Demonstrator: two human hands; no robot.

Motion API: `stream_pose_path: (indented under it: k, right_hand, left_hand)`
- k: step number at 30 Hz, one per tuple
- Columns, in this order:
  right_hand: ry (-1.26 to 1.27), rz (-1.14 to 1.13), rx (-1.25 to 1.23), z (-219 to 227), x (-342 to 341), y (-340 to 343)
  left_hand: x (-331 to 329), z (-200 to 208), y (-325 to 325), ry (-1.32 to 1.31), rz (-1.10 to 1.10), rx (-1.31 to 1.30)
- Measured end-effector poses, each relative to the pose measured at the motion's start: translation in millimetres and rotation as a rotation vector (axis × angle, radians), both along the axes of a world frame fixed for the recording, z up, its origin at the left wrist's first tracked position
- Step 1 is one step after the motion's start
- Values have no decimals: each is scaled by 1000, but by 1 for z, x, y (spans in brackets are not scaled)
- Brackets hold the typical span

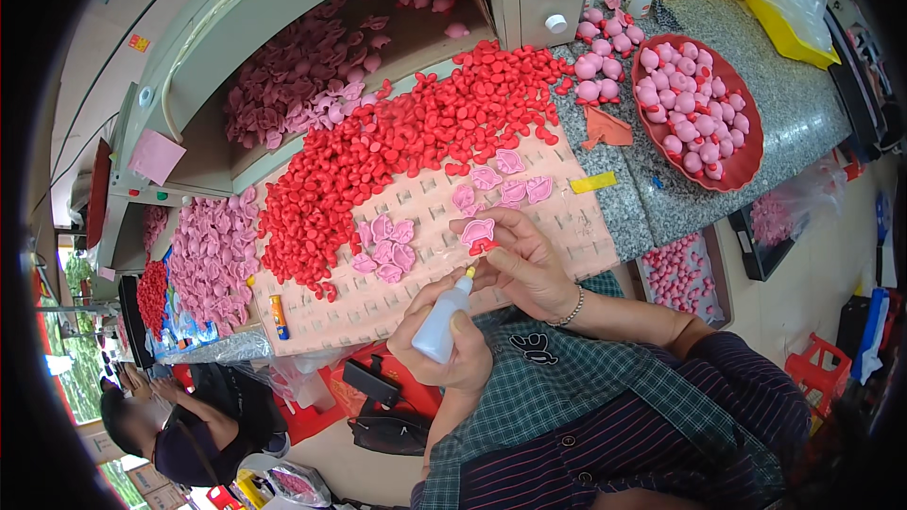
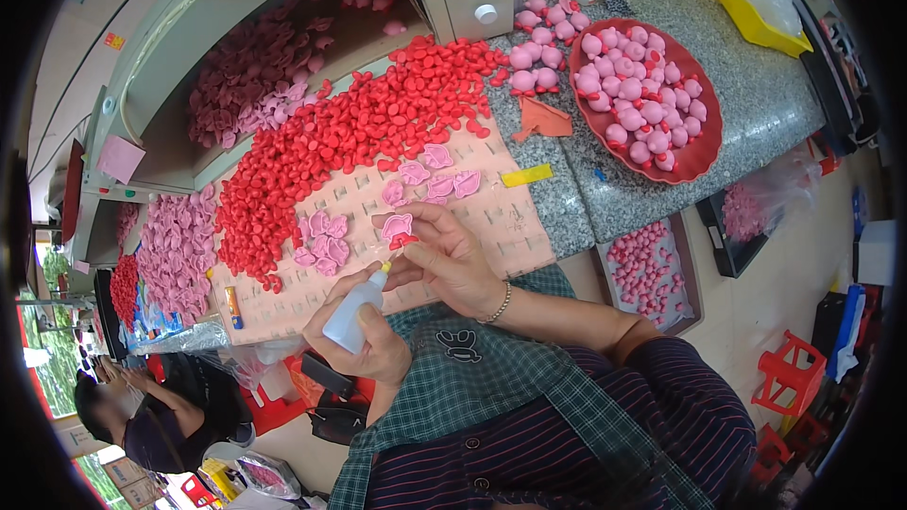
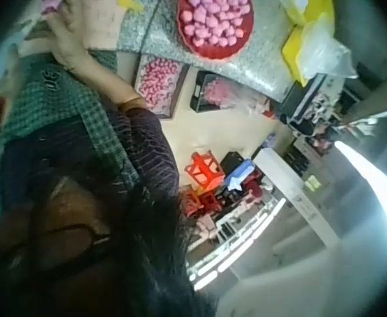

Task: Assembling small pink plastic toy components by hand and applying glue at a factory workbench.

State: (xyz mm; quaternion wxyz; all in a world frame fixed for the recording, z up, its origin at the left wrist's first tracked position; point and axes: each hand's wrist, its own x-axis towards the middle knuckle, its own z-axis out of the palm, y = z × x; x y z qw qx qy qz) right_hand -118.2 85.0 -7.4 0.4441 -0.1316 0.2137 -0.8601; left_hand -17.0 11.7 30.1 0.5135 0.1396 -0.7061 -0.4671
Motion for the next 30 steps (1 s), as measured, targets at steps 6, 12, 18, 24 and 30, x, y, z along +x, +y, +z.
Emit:
stream_pose_path:
  k: [6, 12, 18, 24, 30]
  right_hand:
    - [5, -1, 3, -1, 0, 1]
    - [-5, -9, 33, -5, 0, 1]
    - [-28, 0, 21, 0, 0, 1]
    - [0, -9, 18, 1, -2, 4]
    - [74, -10, 66, 5, -6, 16]
  left_hand:
    - [-1, 2, 0, 2, -23, -12]
    - [-2, 0, 2, 17, -47, -12]
    - [-2, 2, 2, 28, -16, 32]
    - [-1, -2, -12, 192, 78, 520]
    - [3, -8, -36, 219, -130, 966]
